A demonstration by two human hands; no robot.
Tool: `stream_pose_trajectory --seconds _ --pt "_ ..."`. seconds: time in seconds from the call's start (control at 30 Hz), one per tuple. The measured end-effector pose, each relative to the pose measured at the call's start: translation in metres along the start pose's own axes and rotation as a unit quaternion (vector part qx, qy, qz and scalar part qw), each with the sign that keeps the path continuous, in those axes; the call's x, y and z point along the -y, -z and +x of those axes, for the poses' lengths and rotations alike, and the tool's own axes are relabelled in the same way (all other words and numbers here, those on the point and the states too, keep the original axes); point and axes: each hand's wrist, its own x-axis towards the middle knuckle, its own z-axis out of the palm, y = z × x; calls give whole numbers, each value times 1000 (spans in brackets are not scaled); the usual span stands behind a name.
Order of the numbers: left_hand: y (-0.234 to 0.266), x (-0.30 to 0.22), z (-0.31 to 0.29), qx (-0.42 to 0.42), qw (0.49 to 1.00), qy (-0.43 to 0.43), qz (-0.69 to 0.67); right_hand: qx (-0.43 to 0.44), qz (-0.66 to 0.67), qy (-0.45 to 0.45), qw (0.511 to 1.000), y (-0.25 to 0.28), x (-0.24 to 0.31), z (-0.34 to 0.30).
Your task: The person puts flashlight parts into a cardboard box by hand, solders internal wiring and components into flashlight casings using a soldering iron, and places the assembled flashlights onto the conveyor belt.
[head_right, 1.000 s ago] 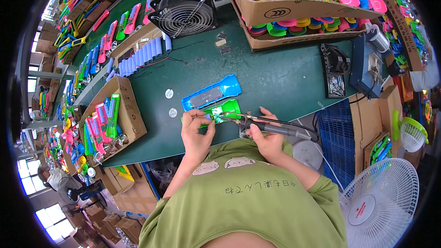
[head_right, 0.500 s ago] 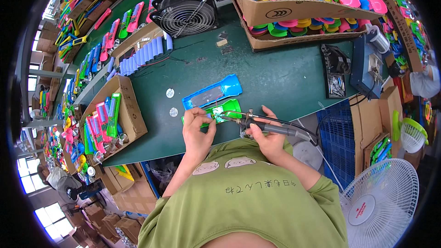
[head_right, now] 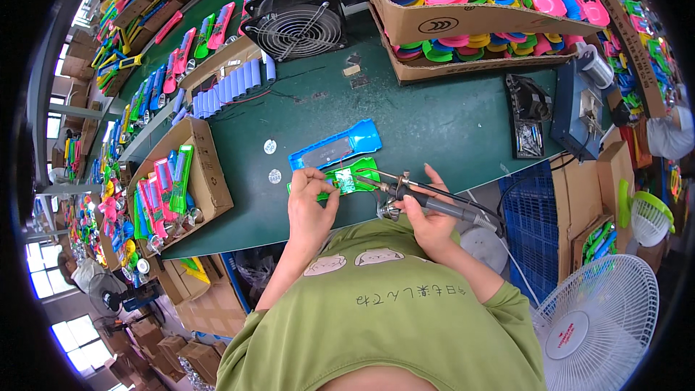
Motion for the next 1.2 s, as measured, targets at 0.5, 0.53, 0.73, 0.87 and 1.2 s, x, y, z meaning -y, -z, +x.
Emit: stream_pose_trajectory --seconds 0.5,0.53,0.73,0.87,1.2 --pt "27 34 -78 -144 750 375 -526 27 -4 -6 1000 4 -5 3" --pt "26 36 -73 -183 881 273 -340 50 -27 10 998 5 -6 4" --pt "17 12 -19 -134 986 -97 10 36 53 -72 995 10 0 10" --pt "5 9 -6 -13 992 -116 52 32 59 -107 992 11 4 13" --pt "15 2 11 74 987 -126 61 75 -16 -52 996 13 6 26"
